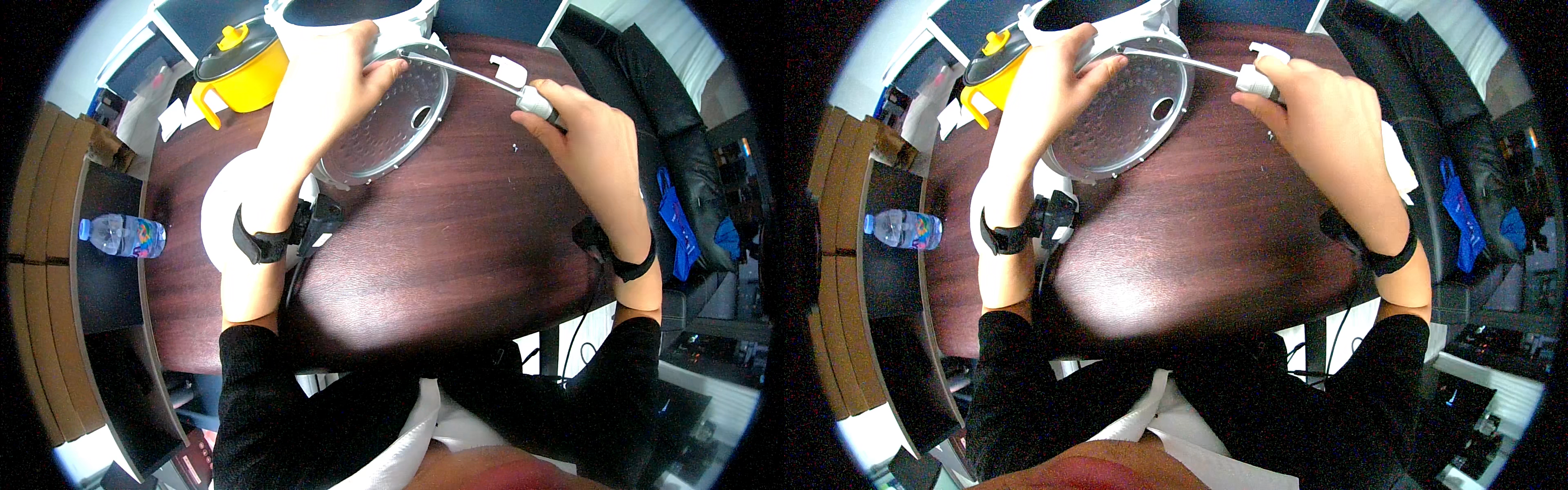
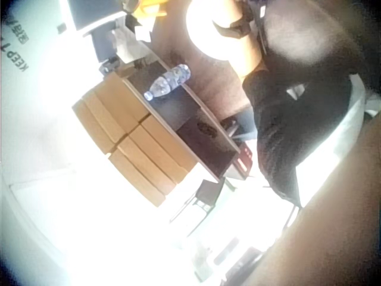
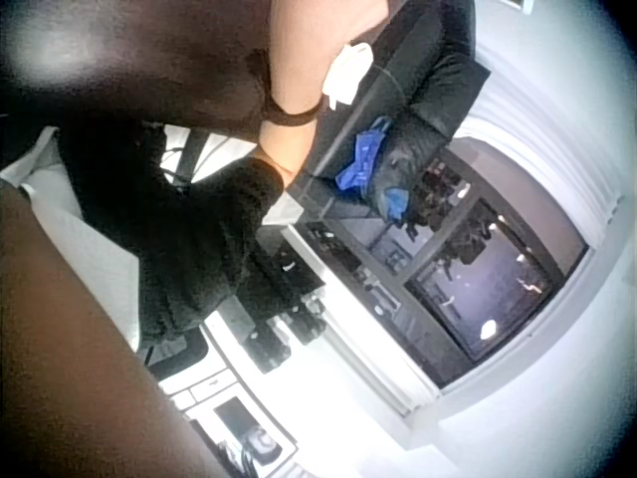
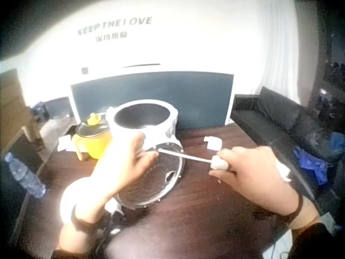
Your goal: The person uses a screwdriver to remove multiple screws from a circular metal lid. They place the removed screws on the table and continue unscrewing until the lid is fully disassembled.
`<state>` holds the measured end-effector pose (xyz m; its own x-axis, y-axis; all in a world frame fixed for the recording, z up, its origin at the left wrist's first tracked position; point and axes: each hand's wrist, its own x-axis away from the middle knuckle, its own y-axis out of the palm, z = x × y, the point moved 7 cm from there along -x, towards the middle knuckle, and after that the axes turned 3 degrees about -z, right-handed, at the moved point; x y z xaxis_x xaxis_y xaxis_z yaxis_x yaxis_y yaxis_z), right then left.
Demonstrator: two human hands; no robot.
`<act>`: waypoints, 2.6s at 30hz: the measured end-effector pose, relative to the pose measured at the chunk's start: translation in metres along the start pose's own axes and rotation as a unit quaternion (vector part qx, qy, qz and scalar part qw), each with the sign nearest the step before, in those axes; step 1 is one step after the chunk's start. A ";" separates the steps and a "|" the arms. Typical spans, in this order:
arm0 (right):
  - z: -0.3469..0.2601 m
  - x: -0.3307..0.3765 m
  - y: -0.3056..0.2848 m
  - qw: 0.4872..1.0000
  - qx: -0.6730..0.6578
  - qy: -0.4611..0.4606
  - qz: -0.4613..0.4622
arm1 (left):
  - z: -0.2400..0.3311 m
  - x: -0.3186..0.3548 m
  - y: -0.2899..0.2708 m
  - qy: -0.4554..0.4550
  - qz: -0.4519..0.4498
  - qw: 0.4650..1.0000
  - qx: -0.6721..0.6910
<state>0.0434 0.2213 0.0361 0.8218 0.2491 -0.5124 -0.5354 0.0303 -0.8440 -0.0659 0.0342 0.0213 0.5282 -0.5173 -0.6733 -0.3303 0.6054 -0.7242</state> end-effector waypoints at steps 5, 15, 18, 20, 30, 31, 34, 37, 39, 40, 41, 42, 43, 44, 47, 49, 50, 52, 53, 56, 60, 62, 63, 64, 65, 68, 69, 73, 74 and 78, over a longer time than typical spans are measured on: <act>0.005 0.011 0.022 0.968 -0.195 0.075 -0.136 | 0.003 0.002 -0.002 0.009 0.018 1.000 -0.009; -0.040 0.041 0.073 0.683 -0.615 0.211 -0.334 | -0.004 0.001 0.003 -0.039 -0.045 0.998 0.001; -0.026 0.029 0.061 0.820 -0.460 0.188 -0.285 | -0.004 0.001 0.003 -0.058 -0.067 0.996 0.010; -0.016 0.015 0.041 0.960 -0.234 0.067 -0.139 | -0.004 0.001 0.002 -0.042 -0.048 0.998 -0.002; 0.007 0.025 0.039 0.943 -0.269 0.100 -0.167 | 0.004 -0.001 0.001 -0.005 -0.066 0.997 0.040; 0.005 0.034 0.050 0.902 -0.357 0.129 -0.205 | 0.004 -0.002 0.002 -0.009 -0.072 0.997 0.036; -0.020 0.049 0.068 0.720 -0.566 0.237 -0.326 | 0.005 -0.002 0.002 -0.014 -0.075 0.997 0.027; -0.033 0.051 0.071 0.653 -0.633 0.245 -0.336 | 0.002 0.000 0.001 -0.009 -0.049 0.998 0.029; -0.037 0.053 0.076 0.623 -0.662 0.255 -0.331 | 0.002 0.000 0.000 -0.011 -0.043 0.999 0.023; -0.038 0.051 0.075 0.626 -0.657 0.256 -0.333 | 0.002 -0.001 0.000 -0.011 -0.046 0.999 0.022; -0.039 0.050 0.073 0.628 -0.653 0.260 -0.335 | 0.001 -0.001 0.002 -0.012 -0.049 0.998 0.022; -0.039 0.049 0.071 0.630 -0.648 0.263 -0.337 | 0.001 -0.001 0.003 -0.013 -0.053 0.998 0.023; -0.038 0.047 0.072 0.654 -0.627 0.253 -0.338 | 0.001 0.000 0.004 -0.011 -0.049 0.999 0.018; -0.035 0.043 0.072 0.679 -0.605 0.241 -0.340 | 0.000 0.000 0.002 -0.012 -0.044 0.999 0.010; -0.029 0.035 0.064 0.740 -0.532 0.229 -0.341 | 0.001 0.000 0.000 0.005 -0.032 0.999 -0.013; -0.029 0.034 0.062 0.751 -0.519 0.232 -0.337 | 0.001 0.001 0.000 0.005 -0.029 0.999 -0.024; -0.032 0.036 0.063 0.743 -0.531 0.238 -0.330 | 0.001 0.001 0.001 0.001 -0.030 0.999 -0.024; -0.039 0.042 0.069 0.712 -0.571 0.253 -0.322 | 0.003 0.002 0.001 -0.001 -0.020 0.999 -0.027; -0.044 0.046 0.075 0.688 -0.599 0.261 -0.317 | 0.003 0.003 0.000 0.002 -0.009 0.999 -0.031; -0.057 0.055 0.085 0.637 -0.652 0.273 -0.306 | 0.007 0.003 0.000 -0.002 -0.009 1.000 -0.026; -0.052 0.049 0.083 0.672 -0.620 0.255 -0.316 | 0.005 0.003 -0.001 0.006 -0.005 0.999 -0.031; -0.038 0.039 0.075 0.748 -0.537 0.224 -0.320 | 0.002 0.002 0.000 -0.007 -0.026 0.999 -0.021; -0.030 0.030 0.064 0.824 -0.452 0.195 -0.280 | 0.001 0.002 0.001 -0.014 -0.037 0.999 -0.015; -0.019 0.021 0.058 0.913 -0.333 0.115 -0.204 | 0.000 0.002 0.000 -0.013 -0.037 0.999 -0.015; -0.018 0.014 0.046 0.971 -0.202 0.035 -0.121 | 0.000 0.002 0.001 -0.008 -0.036 0.999 -0.012; -0.001 0.001 0.022 0.996 -0.010 0.006 -0.088 | 0.000 0.000 0.002 0.012 -0.033 0.999 0.000; -0.001 -0.004 0.011 0.998 0.023 -0.019 -0.059 | -0.001 0.000 0.001 0.019 -0.032 0.999 0.004; -0.001 -0.005 -0.001 0.996 -0.004 -0.020 -0.084 | -0.004 0.000 0.001 0.001 -0.057 0.998 0.035; 0.001 0.001 0.007 0.991 -0.064 0.015 -0.117 | -0.002 0.000 0.001 -0.009 -0.059 0.998 0.031; -0.016 0.039 0.055 0.771 -0.503 0.221 -0.322 | 0.003 0.001 -0.001 -0.024 -0.064 0.997 0.040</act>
<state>0.0492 0.2175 -0.0327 0.9593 0.1347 0.2481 0.2505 -0.8114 -0.5281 -0.0628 0.0353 0.0214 0.5997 -0.5643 -0.5674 -0.1958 0.5840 -0.7878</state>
